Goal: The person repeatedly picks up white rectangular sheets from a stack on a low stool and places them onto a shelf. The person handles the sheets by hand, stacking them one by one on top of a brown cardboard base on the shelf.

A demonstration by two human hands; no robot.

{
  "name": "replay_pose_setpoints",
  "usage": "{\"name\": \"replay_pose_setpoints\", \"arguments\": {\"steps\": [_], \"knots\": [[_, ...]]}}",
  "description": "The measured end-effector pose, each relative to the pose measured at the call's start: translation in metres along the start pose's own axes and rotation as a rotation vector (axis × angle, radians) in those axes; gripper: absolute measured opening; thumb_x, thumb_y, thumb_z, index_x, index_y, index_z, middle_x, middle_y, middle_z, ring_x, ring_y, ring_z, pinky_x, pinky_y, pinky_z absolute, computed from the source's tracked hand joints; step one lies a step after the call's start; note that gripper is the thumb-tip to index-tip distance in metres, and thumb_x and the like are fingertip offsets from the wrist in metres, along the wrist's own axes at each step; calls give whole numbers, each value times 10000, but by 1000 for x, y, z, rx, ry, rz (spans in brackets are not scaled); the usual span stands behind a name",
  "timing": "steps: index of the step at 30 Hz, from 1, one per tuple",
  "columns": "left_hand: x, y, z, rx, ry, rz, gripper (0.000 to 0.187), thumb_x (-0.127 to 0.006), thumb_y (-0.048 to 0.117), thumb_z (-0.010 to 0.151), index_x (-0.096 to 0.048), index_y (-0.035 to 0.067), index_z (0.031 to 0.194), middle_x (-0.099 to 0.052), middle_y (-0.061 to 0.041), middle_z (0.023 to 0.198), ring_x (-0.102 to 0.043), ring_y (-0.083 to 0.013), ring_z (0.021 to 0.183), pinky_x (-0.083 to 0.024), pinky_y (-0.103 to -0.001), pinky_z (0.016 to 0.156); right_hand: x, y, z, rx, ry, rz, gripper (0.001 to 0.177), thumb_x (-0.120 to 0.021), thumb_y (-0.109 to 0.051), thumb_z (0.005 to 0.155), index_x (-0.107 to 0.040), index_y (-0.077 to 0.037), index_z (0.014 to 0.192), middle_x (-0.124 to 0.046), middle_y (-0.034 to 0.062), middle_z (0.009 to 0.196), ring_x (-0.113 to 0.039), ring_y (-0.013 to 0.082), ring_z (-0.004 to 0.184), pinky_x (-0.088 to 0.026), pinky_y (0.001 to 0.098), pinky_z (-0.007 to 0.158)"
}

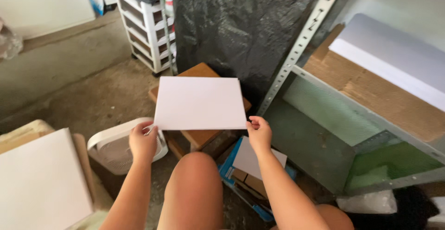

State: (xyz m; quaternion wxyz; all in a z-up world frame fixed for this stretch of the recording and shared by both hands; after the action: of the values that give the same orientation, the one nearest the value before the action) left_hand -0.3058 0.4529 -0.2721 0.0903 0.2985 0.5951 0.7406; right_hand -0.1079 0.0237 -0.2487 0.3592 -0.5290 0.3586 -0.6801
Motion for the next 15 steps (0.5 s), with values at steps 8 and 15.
{"name": "replay_pose_setpoints", "arguments": {"steps": [8, 15], "knots": [[-11, 12, -5, 66, -39, -155, 405, -808, 130, 866, -728, 58, 1257, -666, -223, 1174, -702, -385, 1103, -603, -411, 927, -19, 15, -10, -5, -2, -23, 433, -828, -150, 865, -730, -111, 1284, -690, 140, 1126, -739, 277, 981, -607, 364, 864], [-24, -13, 8, 50, 1, 10, 465, -863, 223, 816, -740, 169, 1260, -672, -75, 1111, -719, -255, 1068, -594, -364, 951, -23, 16, -14, -4, 22, -60, 378, -812, -165, 882, -757, -112, 1253, -697, 107, 1061, -740, 246, 941, -606, 331, 836]]}}
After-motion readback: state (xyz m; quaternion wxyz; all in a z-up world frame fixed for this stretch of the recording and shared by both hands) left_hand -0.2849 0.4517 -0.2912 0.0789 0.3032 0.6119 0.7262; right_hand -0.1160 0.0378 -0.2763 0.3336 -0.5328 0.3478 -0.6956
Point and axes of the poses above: each hand's wrist, its own z-axis towards the middle knuckle, its own x-axis out of the back of the hand, y = z × x, the point moved 8 cm from there along z, towards the middle knuckle
